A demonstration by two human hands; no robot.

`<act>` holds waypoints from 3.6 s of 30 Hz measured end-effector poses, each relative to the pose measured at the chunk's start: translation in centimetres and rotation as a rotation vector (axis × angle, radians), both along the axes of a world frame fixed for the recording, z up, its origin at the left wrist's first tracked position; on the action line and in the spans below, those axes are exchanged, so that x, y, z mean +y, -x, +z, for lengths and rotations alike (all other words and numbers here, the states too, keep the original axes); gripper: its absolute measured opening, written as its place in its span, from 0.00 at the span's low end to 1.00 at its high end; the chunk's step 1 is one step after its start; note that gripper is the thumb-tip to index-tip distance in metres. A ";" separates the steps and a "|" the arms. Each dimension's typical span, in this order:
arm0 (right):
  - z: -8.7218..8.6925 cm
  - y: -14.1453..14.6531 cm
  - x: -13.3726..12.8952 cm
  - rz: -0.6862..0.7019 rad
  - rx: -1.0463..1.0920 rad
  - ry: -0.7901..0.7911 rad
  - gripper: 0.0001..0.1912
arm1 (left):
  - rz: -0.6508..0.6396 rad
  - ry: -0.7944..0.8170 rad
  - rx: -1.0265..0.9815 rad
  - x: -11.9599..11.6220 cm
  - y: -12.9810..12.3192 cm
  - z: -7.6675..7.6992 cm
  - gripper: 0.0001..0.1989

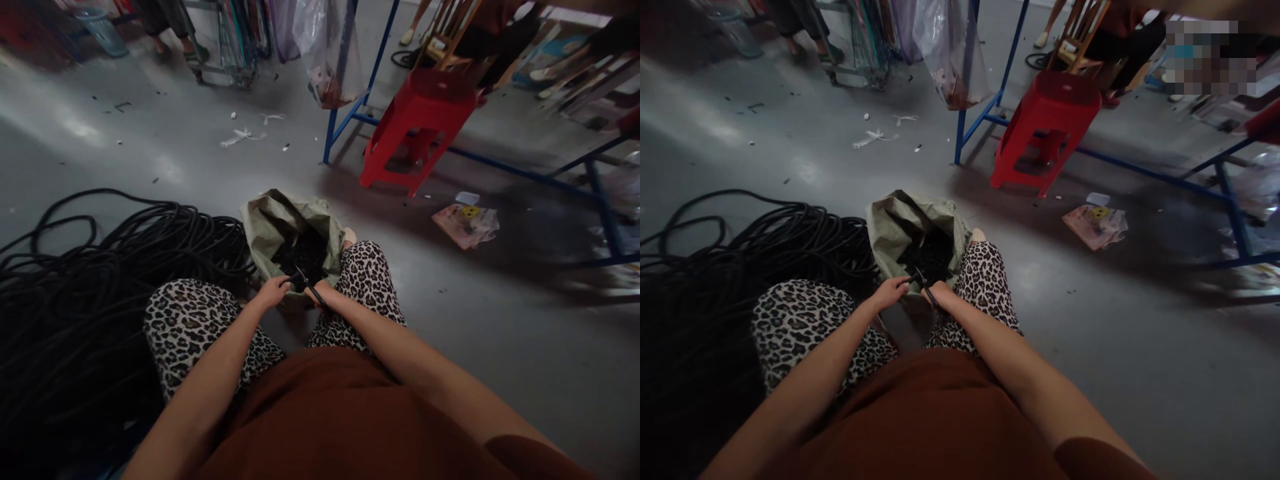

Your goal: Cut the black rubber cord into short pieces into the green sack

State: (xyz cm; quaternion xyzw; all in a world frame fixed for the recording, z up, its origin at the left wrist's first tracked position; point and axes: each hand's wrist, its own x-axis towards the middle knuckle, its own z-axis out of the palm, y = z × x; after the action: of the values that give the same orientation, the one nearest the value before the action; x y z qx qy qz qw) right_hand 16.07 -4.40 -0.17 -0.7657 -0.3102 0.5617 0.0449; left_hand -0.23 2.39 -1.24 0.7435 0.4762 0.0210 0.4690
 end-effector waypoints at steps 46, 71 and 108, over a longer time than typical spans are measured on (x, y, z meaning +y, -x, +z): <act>2.3 0.0 0.0 -0.086 0.160 0.058 0.32 | 0.071 -0.021 0.029 1.0 1.4 0.0 0.16; 2.3 0.0 -0.7 0.009 0.285 0.003 0.32 | -0.002 -0.015 0.007 0.2 0.8 0.6 0.20; 2.6 0.2 -0.4 0.134 0.043 -0.103 0.29 | -0.007 0.042 -0.056 0.3 0.4 -0.8 0.21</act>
State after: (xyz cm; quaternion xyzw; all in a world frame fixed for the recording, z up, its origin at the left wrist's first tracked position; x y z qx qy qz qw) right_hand 15.83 -4.78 2.45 -0.7278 -0.3881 0.5629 0.0532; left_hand -0.64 2.65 -2.05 0.7344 0.4605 0.0301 0.4978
